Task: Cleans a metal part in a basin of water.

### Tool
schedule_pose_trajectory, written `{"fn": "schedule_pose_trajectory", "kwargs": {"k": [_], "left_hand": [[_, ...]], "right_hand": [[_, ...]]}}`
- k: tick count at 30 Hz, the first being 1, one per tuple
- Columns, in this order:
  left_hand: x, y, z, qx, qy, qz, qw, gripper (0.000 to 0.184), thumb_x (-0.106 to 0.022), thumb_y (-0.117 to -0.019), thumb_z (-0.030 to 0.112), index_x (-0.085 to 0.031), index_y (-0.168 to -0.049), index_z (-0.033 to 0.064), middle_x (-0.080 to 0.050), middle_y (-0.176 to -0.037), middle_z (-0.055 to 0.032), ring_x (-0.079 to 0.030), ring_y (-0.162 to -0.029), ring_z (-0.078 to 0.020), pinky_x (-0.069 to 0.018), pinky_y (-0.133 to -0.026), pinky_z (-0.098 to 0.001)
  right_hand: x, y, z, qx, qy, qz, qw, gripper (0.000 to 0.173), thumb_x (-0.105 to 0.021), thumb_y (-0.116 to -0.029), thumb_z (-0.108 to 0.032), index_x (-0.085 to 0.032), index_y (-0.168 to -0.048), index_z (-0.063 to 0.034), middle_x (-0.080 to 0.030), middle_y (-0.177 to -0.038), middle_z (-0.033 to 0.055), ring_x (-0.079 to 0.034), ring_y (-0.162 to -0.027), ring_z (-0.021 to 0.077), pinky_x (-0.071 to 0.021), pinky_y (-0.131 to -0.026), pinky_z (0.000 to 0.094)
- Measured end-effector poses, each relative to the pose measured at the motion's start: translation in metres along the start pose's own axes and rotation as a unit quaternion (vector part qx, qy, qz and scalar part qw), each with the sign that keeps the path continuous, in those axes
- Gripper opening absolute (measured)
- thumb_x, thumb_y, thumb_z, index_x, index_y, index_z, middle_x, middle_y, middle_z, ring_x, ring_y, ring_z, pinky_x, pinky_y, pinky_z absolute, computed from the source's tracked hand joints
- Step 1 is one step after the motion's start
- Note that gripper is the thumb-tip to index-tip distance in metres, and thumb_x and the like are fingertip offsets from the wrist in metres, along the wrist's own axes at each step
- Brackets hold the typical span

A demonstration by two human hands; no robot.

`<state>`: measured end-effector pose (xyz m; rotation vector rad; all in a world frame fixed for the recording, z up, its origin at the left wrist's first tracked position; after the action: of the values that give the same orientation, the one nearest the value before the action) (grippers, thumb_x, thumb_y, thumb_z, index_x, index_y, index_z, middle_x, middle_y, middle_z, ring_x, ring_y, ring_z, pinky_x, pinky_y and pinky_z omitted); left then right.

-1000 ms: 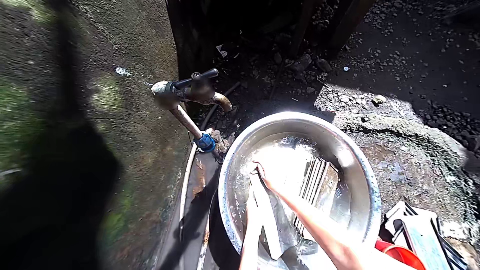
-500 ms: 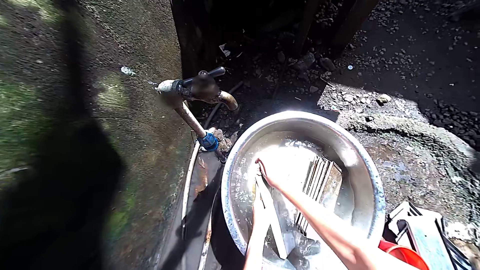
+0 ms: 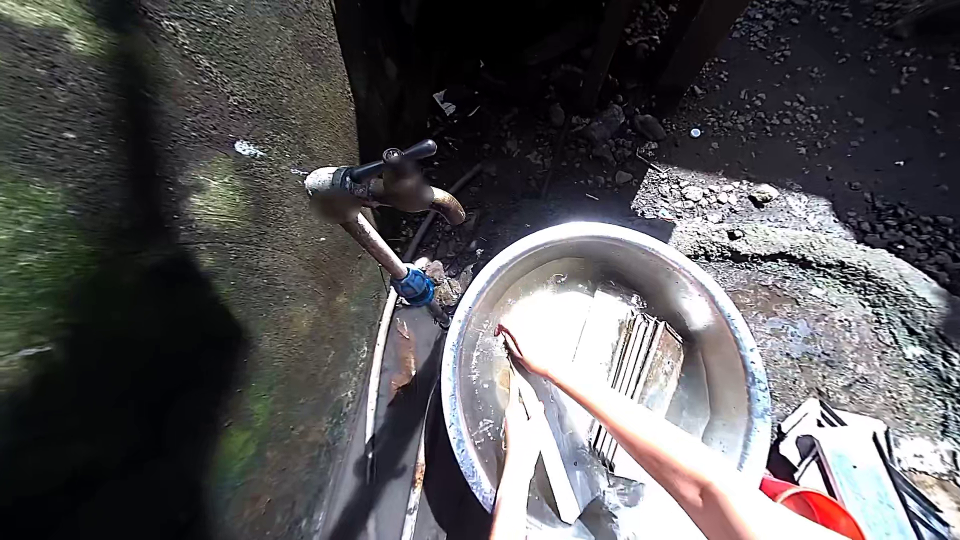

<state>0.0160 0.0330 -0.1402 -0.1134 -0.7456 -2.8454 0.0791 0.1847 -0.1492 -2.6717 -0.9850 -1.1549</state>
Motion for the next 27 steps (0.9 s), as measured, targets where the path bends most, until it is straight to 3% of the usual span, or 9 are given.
{"fn": "schedule_pose_trajectory", "kwargs": {"k": [2,5,11,14,15,17,19,22,27], "left_hand": [[-0.001,0.0,-0.005,-0.029,0.041,-0.008,0.999,0.083,-0.057,-0.0884,-0.009,-0.014,-0.159,-0.0066,-0.041,-0.154,-0.0301,-0.051,-0.137,-0.0257,-0.0414,-0.114,-0.0349],[-0.001,-0.003,-0.006,-0.04,0.032,-0.012,0.999,0.083,-0.058,-0.088,-0.009,-0.014,-0.159,-0.0072,-0.041,-0.154,-0.0296,-0.051,-0.138,-0.0253,-0.0412,-0.114,-0.034],[-0.001,0.0,0.0,0.046,0.137,0.056,0.988,0.076,-0.051,-0.0903,-0.014,-0.016,-0.158,-0.0062,-0.036,-0.155,-0.0285,-0.048,-0.136,-0.0255,-0.0422,-0.111,-0.0348],[-0.002,0.01,0.003,0.013,0.141,0.097,0.985,0.048,-0.046,-0.0957,-0.011,-0.032,-0.141,-0.0189,-0.049,-0.131,-0.034,-0.057,-0.114,-0.0254,-0.0493,-0.095,-0.0302],[-0.001,0.013,0.011,-0.006,0.127,0.115,0.985,0.037,-0.047,-0.0969,-0.01,-0.039,-0.131,-0.023,-0.055,-0.118,-0.0355,-0.06,-0.102,-0.0265,-0.0524,-0.085,-0.0296],[0.013,0.021,0.074,0.163,0.08,0.063,0.981,0.035,-0.037,-0.1052,-0.008,-0.04,-0.139,-0.0141,-0.055,-0.13,-0.0257,-0.058,-0.11,-0.0222,-0.0461,-0.097,-0.0303],[0.009,0.022,0.035,-0.039,0.087,0.086,0.992,0.032,-0.037,-0.099,-0.011,-0.041,-0.126,-0.0288,-0.057,-0.111,-0.0402,-0.065,-0.094,-0.0307,-0.0553,-0.08,-0.0276],[0.011,0.014,0.041,0.194,0.163,0.064,0.965,0.038,-0.037,-0.1064,-0.005,-0.038,-0.144,-0.0095,-0.054,-0.132,-0.0238,-0.058,-0.114,-0.0238,-0.0477,-0.099,-0.0349],[0.008,-0.002,-0.008,0.097,0.196,0.077,0.973,0.033,-0.054,-0.1021,0.004,-0.05,-0.131,-0.0113,-0.063,-0.115,-0.0197,-0.062,-0.099,-0.0163,-0.0534,-0.089,-0.0315]], "right_hand": [[0.001,0.005,0.029,-0.089,0.009,0.002,0.996,0.044,-0.03,-0.1107,-0.02,-0.057,-0.139,-0.0005,-0.062,-0.137,0.0211,-0.057,-0.132,0.0321,-0.0407,-0.113,0.0469],[-0.003,0.011,0.029,-0.12,-0.005,0.088,0.989,0.039,-0.036,-0.1076,-0.014,-0.062,-0.132,0.0019,-0.064,-0.133,0.0217,-0.058,-0.129,0.0331,-0.0406,-0.112,0.0467],[-0.021,0.028,-0.028,0.061,-0.071,0.049,0.994,0.039,-0.035,-0.1095,-0.024,-0.065,-0.121,-0.0025,-0.07,-0.104,0.0171,-0.069,-0.1,0.0297,-0.0522,-0.089,0.0479],[-0.023,0.034,-0.038,0.102,-0.052,0.058,0.992,0.035,-0.036,-0.1076,-0.02,-0.065,-0.12,-0.0035,-0.071,-0.099,0.0167,-0.071,-0.093,0.0314,-0.0532,-0.081,0.0499],[-0.025,0.031,-0.033,0.087,-0.056,0.094,0.99,0.035,-0.036,-0.1068,-0.018,-0.065,-0.12,-0.0024,-0.071,-0.099,0.017,-0.071,-0.093,0.0303,-0.0543,-0.082,0.0476],[-0.026,0.015,-0.012,0.022,-0.085,0.188,0.978,0.035,-0.038,-0.1053,-0.013,-0.065,-0.119,0.0033,-0.07,-0.108,0.0203,-0.068,-0.104,0.0292,-0.0516,-0.095,0.0421],[-0.024,0.001,0.005,-0.052,-0.118,0.241,0.962,0.034,-0.038,-0.1023,-0.009,-0.066,-0.114,0.0057,-0.068,-0.112,0.021,-0.064,-0.111,0.0288,-0.0474,-0.102,0.0412],[-0.019,0.001,0.004,-0.199,-0.169,0.256,0.931,0.034,-0.038,-0.1049,-0.01,-0.066,-0.116,0.0044,-0.068,-0.114,0.0197,-0.064,-0.111,0.026,-0.0499,-0.098,0.0403],[-0.048,0.032,-0.007,-0.195,-0.221,0.324,0.899,0.034,-0.048,-0.1062,-0.015,-0.07,-0.123,0.0044,-0.069,-0.126,0.0223,-0.065,-0.121,0.0293,-0.0455,-0.11,0.0411]]}}
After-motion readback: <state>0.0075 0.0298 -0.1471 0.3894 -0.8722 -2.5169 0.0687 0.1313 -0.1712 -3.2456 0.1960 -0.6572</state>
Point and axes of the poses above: each hand's wrist, its own y-axis away from the middle knuckle, its own x-axis out of the back of the hand, z = x × y, the point moved 1 cm from there along -y, towards the middle knuckle
